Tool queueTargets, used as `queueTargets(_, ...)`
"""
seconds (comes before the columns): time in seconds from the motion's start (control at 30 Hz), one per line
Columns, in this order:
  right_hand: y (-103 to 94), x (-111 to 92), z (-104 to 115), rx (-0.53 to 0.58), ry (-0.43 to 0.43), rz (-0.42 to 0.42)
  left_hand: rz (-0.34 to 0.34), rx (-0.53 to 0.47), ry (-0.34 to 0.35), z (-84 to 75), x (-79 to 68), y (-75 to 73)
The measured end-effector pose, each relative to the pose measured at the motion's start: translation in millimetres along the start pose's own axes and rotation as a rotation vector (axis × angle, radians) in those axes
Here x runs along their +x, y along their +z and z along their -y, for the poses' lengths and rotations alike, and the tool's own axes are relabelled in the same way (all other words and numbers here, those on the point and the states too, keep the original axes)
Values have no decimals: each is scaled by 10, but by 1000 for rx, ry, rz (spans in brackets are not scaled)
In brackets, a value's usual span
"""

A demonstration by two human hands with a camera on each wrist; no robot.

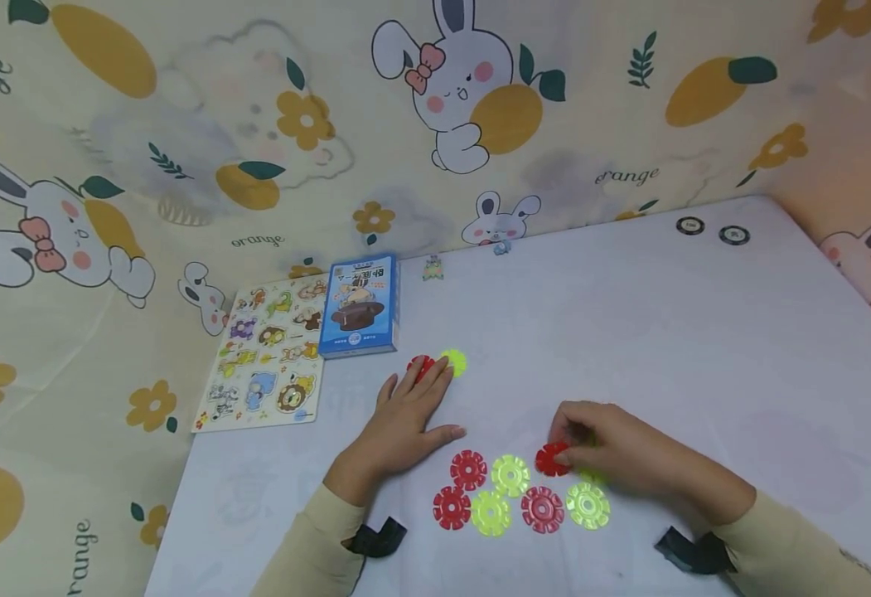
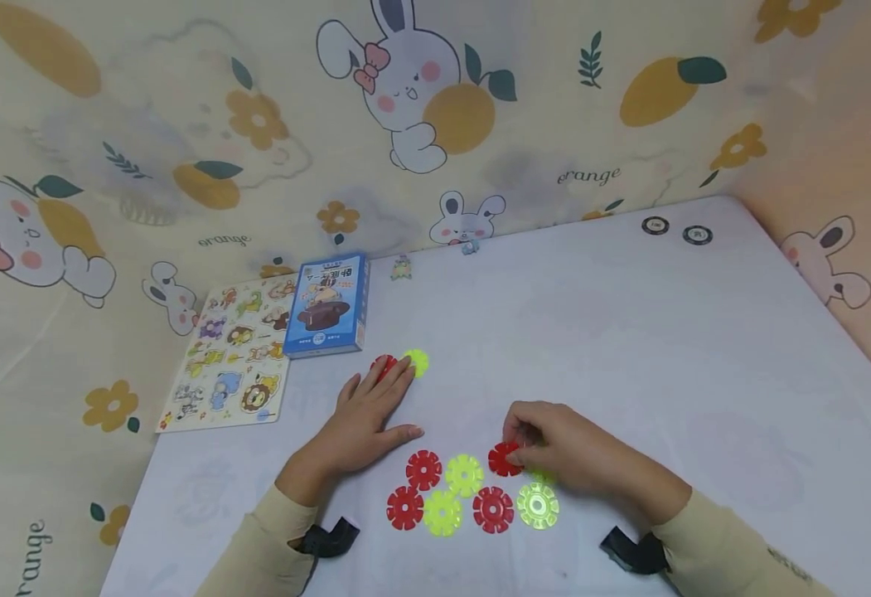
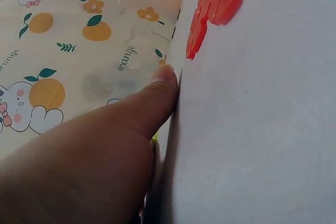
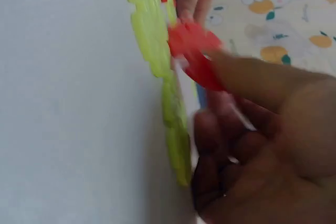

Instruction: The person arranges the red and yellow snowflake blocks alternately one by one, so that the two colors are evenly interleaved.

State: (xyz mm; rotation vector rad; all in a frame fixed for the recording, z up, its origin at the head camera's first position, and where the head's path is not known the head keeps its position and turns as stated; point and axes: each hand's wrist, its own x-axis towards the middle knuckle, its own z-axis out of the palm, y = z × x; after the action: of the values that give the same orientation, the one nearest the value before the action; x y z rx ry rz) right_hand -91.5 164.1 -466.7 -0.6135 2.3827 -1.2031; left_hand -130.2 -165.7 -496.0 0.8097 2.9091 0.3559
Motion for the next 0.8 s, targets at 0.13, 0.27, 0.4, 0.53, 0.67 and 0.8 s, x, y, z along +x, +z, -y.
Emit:
queueTargets(0.13,-80,121,39,108,41,-84,-2,3,4,7,4,14)
queueTargets(0.27,-166,372,82,126,60,-175,-4,10,2,8,7,24)
queueTargets(0.4,-212,678,84,88,91,-206,2,13,-6,12,4,33)
queueTargets(0.53,-211,912,72,53,116,-212,6,11,-13,16,2,42)
queueTargets(0.67,-196,1025,114,5,115,-219,-8,9,-7,24,4,51)
queueTargets(0.8,-159,992,181,-108,108,-204,-17,13,0,25,4,56)
